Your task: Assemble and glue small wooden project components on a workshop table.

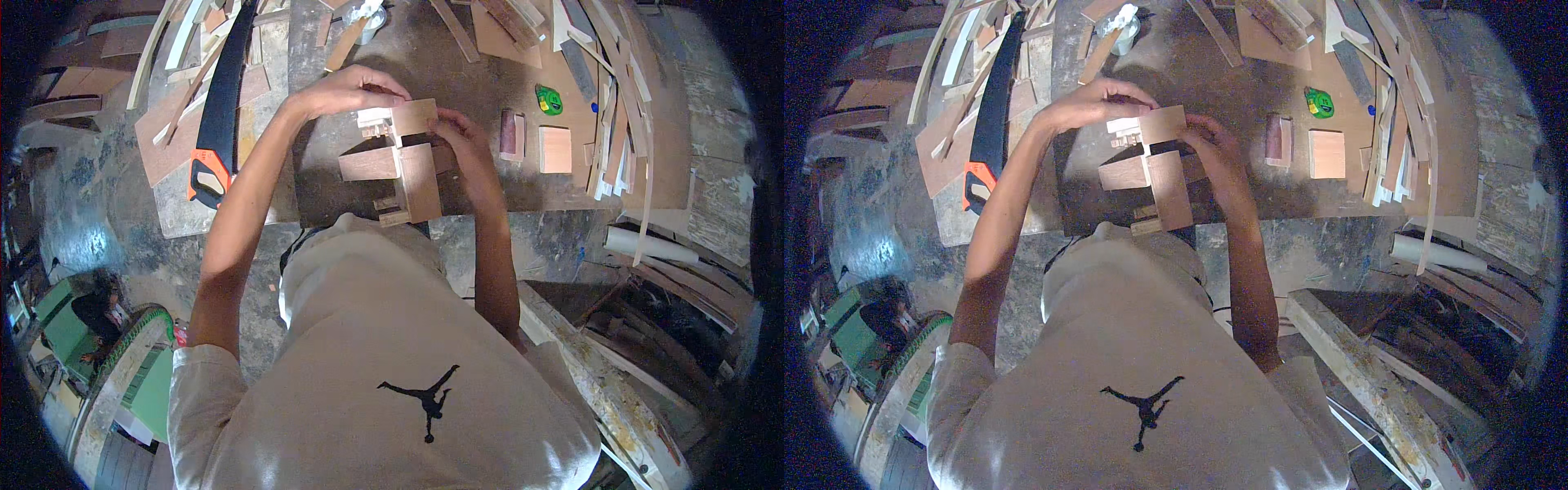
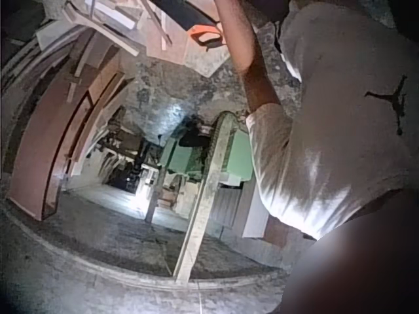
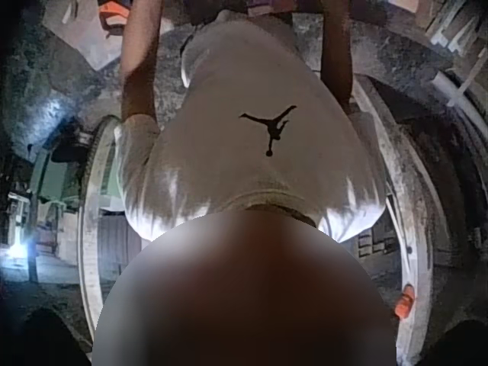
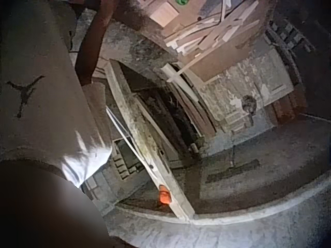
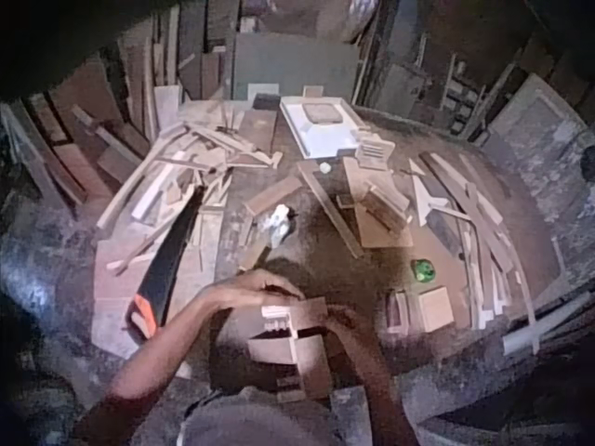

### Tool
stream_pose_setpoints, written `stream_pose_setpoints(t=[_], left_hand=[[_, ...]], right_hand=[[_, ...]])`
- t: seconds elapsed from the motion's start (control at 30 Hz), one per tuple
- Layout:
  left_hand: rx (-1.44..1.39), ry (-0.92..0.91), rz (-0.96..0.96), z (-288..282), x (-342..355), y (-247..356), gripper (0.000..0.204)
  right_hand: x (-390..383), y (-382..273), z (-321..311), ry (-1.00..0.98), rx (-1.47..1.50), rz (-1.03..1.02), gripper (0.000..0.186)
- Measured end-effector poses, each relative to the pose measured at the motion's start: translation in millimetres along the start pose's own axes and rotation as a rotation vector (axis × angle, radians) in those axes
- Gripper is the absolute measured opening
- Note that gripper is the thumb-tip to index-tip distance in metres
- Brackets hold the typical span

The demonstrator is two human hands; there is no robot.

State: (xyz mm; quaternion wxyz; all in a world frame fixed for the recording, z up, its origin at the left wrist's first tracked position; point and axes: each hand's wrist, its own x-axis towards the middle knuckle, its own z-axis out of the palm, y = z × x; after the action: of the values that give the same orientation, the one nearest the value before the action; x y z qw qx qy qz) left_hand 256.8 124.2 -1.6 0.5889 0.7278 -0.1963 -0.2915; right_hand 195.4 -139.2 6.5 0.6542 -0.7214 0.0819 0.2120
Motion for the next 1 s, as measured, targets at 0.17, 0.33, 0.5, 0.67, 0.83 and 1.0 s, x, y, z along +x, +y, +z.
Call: stream_pose_setpoints(t=[0.17,0.33,0.5,0.67,0.83,1.0], left_hand=[[0.056,0.002,0.041,0,0,0,0.035],[0.022,0.015,0.027,2,2,-5,0.036],[-0.009,0.015,0.031,2,2,-7,0.038],[0.033,0.01,-0.003,4,2,-1,0.039],[0.018,-0.014,0.004,4,2,-4,0.041],[0.01,-0.029,-0.051,4,2,-9,0.042]], right_hand=[[-1,-4,2,-0.01,0.013,0.046,0.042],[-4,-5,1,-0.053,0.053,-0.026,0.039],[0,0,0,-0.019,0.075,0.018,0.037],[0,1,-2,-0.005,0.038,0.021,0.038],[-1,0,0,0.004,0.036,0.009,0.039],[-3,-3,1,-0.001,0.053,0.022,0.039]])
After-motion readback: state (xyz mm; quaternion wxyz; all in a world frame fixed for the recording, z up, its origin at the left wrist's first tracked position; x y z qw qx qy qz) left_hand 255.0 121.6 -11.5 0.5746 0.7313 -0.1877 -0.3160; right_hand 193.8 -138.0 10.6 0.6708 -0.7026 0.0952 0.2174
